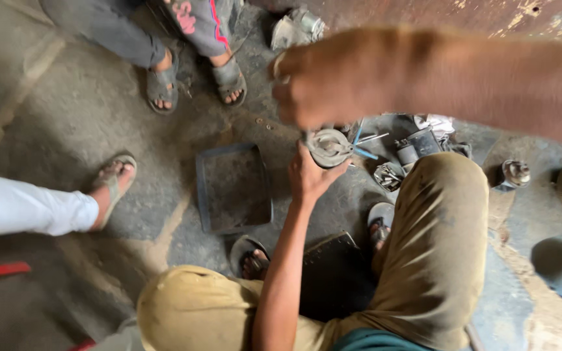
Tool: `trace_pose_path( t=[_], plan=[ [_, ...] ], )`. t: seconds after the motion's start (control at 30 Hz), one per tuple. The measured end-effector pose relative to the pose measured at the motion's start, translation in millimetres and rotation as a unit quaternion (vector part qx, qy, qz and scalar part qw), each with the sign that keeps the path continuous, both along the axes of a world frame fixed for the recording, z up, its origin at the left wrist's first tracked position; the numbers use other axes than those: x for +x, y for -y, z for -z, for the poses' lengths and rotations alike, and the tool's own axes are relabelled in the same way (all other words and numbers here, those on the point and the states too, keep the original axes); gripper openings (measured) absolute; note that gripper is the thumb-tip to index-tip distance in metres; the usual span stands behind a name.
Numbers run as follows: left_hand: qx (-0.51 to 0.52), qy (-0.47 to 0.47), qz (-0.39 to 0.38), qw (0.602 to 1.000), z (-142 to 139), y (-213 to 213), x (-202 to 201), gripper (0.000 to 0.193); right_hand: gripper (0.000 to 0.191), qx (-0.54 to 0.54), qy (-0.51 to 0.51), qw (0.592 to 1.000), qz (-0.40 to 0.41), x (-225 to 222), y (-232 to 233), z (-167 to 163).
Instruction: The person sits on the floor and uses a metal rod to repeatedly strike a cylindrical mechanical component. They hold the part with one hand and strike it with the other, occasionally adjusting the grip. The part is then placed into a black tray.
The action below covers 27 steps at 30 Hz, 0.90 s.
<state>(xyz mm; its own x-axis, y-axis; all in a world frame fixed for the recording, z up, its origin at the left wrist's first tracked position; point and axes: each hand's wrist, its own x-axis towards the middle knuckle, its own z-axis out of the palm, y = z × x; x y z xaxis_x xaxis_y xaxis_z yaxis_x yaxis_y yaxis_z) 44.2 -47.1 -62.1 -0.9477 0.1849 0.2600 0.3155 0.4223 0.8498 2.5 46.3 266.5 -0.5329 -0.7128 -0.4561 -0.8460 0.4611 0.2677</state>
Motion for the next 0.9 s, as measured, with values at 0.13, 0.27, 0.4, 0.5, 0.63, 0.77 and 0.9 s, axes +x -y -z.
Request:
trace_pose_path(
  t=[0.13,0.27,0.4,0.5,0.63,0.77,0.9],
  plan=[
    [0.020,0.024,0.005,0.999,0,-2,5,0.093,0.028,-0.139,-0.241,0.950,-0.140,21,-13,9],
    [0.041,-0.036,-0.002,0.999,3,-1,4,0.095,0.030,-0.501,-0.144,0.852,0.040,27,-14,40],
    [0.041,-0.024,0.003,0.999,10,0,2,0.093,0.030,-0.750,-0.161,0.618,0.172,37,3,99],
    [0.042,-0.012,0.009,0.999,13,-2,0,0.094,0.036,-0.840,-0.083,0.506,0.178,32,2,129],
    [0.053,-0.034,0.001,0.998,12,-4,1,0.092,0.045,-0.885,0.199,0.404,0.121,6,-18,132],
    [0.058,-0.028,0.012,0.998,8,-4,2,0.091,0.031,-0.753,0.569,0.325,-0.056,-32,-37,121],
    [0.065,-0.027,0.015,0.997,3,-4,0,0.091,0.028,-0.831,0.464,0.274,0.138,-19,-34,130]
  ],
)
